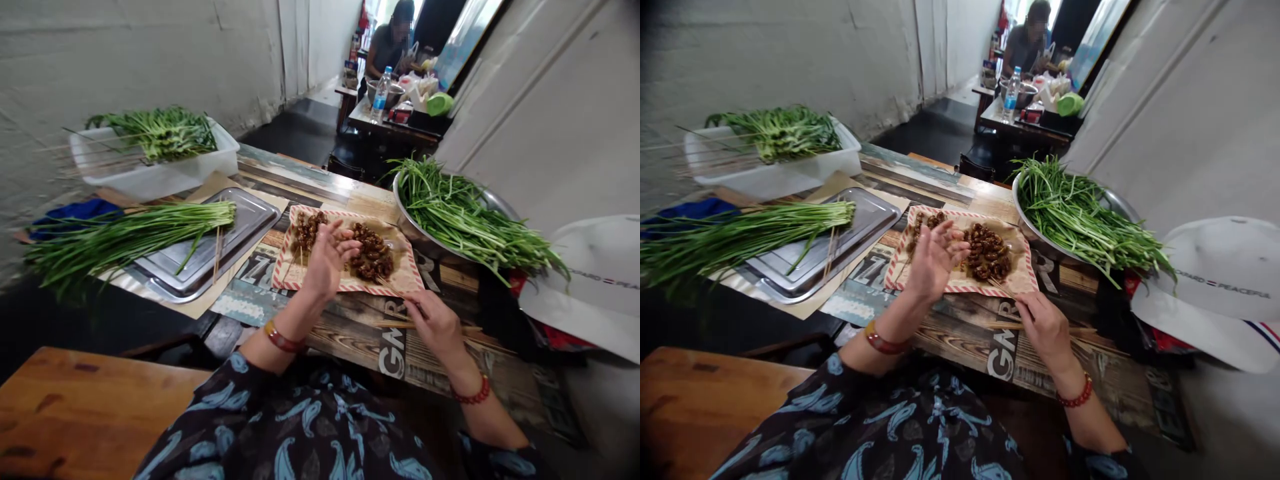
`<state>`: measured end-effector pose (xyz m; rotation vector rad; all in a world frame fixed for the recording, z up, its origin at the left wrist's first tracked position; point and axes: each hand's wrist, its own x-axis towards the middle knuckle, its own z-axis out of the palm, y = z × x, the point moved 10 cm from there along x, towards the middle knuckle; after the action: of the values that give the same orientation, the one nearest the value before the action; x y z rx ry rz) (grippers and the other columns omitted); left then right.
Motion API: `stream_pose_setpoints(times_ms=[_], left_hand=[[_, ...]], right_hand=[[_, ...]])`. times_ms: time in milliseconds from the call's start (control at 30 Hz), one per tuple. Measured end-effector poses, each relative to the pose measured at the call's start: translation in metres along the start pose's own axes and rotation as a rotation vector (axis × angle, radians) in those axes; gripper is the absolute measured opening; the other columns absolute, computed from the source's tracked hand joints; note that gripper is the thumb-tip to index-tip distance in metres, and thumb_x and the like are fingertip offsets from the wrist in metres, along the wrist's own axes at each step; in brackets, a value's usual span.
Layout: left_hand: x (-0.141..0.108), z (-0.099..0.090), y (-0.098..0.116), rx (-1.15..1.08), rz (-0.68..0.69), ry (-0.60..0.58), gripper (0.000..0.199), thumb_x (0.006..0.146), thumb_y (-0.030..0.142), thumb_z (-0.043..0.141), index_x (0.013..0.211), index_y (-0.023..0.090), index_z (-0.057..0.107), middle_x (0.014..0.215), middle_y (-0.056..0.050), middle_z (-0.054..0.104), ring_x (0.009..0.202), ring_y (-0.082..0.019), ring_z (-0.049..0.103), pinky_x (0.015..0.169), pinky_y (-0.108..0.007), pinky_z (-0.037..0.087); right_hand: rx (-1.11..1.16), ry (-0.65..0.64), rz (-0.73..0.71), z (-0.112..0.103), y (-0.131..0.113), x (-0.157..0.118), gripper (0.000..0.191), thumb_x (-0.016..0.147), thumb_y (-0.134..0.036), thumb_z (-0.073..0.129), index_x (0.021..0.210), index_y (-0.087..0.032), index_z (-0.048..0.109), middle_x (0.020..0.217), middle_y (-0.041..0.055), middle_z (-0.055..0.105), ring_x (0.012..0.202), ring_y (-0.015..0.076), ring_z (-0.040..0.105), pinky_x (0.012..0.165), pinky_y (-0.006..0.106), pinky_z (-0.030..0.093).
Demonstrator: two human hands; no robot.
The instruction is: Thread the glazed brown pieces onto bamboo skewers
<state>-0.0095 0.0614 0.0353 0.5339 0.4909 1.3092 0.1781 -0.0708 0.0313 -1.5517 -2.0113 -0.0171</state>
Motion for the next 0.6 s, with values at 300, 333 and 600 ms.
stream_pose_setpoints(times_ms=[300,333,600], left_hand=[[0.014,-0.036,0.037,0.111,0.049,0.051,0.048,0.082,0.062,0.056,0.103,0.018,0.062,0.083,-0.003,0.064,0.069,-0.012,0.063,0.065,-0.024,0.050],[0.015,-0.037,0.037,0.126,0.048,0.049,0.049,0.082,0.062,0.057,0.103,0.018,0.062,0.083,-0.003,0.064,0.068,-0.011,0.062,0.065,-0.024,0.050],[0.025,-0.033,0.035,0.590,0.082,-0.013,0.044,0.077,0.048,0.069,0.109,0.017,0.062,0.090,-0.003,0.063,0.069,-0.010,0.059,0.065,-0.022,0.047]], right_hand=[[0.084,0.023,0.108,0.008,0.029,-0.012,0.015,0.092,-0.028,0.057,0.091,-0.022,0.070,0.089,0.0054,0.068,0.082,0.0180,0.065,0.075,0.033,0.053],[0.088,0.033,0.100,0.008,0.029,-0.012,0.015,0.092,-0.028,0.057,0.092,-0.022,0.071,0.089,0.0053,0.068,0.081,0.0180,0.065,0.074,0.033,0.053],[-0.085,0.045,0.062,-0.007,0.019,-0.006,0.018,0.093,-0.027,0.055,0.099,-0.023,0.071,0.094,0.0050,0.069,0.084,0.0175,0.065,0.074,0.032,0.047]])
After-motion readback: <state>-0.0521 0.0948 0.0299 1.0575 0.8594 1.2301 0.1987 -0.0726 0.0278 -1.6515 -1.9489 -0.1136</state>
